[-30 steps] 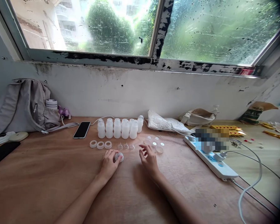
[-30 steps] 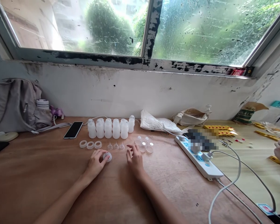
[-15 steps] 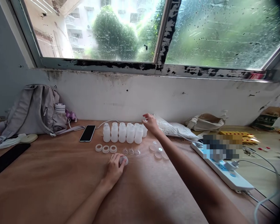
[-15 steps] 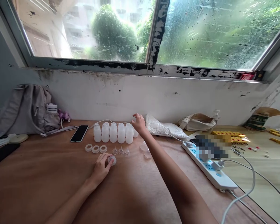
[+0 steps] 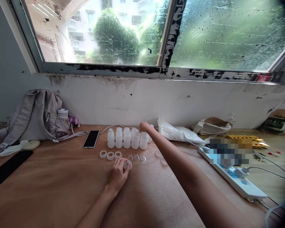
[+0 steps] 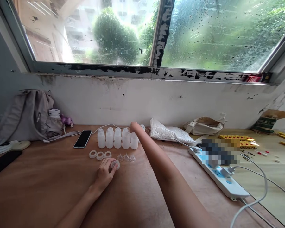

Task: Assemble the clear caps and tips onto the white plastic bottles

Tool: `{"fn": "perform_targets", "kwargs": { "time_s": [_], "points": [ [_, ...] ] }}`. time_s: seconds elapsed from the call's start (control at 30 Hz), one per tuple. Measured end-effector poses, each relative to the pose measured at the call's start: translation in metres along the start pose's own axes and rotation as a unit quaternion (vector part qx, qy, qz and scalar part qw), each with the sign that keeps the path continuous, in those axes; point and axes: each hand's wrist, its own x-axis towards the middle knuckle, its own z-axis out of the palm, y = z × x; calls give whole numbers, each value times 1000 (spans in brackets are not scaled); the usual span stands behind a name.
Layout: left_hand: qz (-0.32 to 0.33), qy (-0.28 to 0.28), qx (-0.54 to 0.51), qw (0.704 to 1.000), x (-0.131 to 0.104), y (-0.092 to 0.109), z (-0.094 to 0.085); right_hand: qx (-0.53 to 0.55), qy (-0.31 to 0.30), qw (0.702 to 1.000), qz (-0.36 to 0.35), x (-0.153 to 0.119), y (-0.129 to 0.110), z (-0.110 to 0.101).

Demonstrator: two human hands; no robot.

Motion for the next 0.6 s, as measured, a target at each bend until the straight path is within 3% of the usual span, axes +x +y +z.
{"fn": "perform_targets", "kwargs": {
  "time_s": [0.2,0.4,0.43,0.5,0.53,0.6],
  "points": [
    [5,9,-7,1000,0,0,1,9,37,999,-15,-15,-7,-19],
    [-18,21,-83,996,-1,7,-4,47,220,973,-53,-59,-10,-61],
    [-26,25,-99,994,-1,9,-5,58,260,962,-66,-72,-9,-62],
    [-58,32,-131,989,-1,12,-7,136,391,899,-147,-100,-8,-58],
    [-83,32,-151,985,-1,13,-8,173,414,875,-179,-114,-6,-51],
    [-138,29,-201,969,-1,14,-9,232,403,856,-225,-142,0,-28]
  ]
}}
